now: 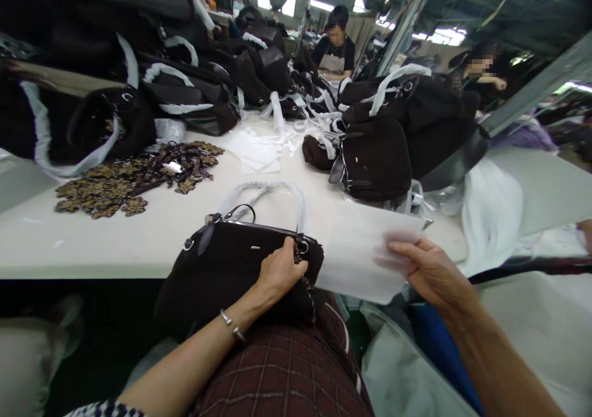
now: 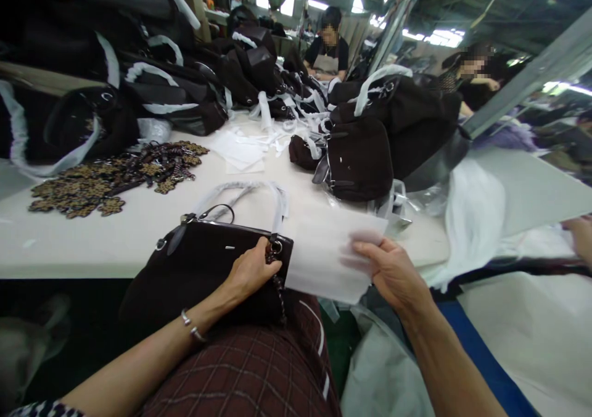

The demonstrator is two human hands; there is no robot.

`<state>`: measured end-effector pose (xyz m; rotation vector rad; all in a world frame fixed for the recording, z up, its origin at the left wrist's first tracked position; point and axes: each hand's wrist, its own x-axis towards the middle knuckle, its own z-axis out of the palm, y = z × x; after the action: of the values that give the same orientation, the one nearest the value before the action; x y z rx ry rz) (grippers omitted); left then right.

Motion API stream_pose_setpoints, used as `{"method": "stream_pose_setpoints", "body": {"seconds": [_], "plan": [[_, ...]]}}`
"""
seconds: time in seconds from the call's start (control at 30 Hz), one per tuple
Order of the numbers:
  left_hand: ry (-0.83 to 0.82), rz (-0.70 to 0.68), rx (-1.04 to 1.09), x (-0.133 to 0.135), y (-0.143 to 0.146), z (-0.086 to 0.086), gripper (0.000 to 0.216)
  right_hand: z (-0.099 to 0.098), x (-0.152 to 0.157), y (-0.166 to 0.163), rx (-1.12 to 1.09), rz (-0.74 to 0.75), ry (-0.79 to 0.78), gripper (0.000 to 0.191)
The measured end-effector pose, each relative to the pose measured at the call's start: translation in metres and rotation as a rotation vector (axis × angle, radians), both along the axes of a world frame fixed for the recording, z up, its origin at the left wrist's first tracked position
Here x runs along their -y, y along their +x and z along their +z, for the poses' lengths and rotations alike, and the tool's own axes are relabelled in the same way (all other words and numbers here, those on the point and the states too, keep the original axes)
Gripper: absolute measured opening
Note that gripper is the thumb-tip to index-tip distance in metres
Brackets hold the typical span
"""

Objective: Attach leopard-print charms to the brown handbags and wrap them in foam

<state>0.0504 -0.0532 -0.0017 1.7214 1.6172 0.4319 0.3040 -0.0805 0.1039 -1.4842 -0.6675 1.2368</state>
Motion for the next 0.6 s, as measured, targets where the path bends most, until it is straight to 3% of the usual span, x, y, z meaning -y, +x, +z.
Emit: {"method": "stream_pose_setpoints", "body": {"seconds": [0.07,0.2,0.3,0.37,0.43,0.6], "plan": [[-0.091,0.043,0.245,0.001,-0.005,-0.003,0.025,-0.008,0.016,-0.003,-0.015,0.006,-0.061,0.028],[-0.559,0.204,0.972,0.000,-0.020,0.001,0.018,-0.021,0.038,-0.016,-0.058,0.152,-0.142,0.031],[-0.766,0.326,1.226,-0.005,-0.030,0.013,0.012,-0.036,0.047,-0.028,0.012,0.226,-0.138,0.039],[-0.806,0.295,1.290,-0.009,-0.037,0.021,0.012,-0.049,0.050,-0.037,0.098,0.264,-0.150,0.039],[-0.786,0.180,1.279,-0.011,-0.044,0.028,0.012,-0.061,0.053,-0.049,0.097,0.293,-0.169,0.034],[-0.598,-0.109,0.829,-0.010,-0.061,0.046,0.025,-0.075,0.057,-0.094,-0.232,0.490,-0.263,0.030]]}}
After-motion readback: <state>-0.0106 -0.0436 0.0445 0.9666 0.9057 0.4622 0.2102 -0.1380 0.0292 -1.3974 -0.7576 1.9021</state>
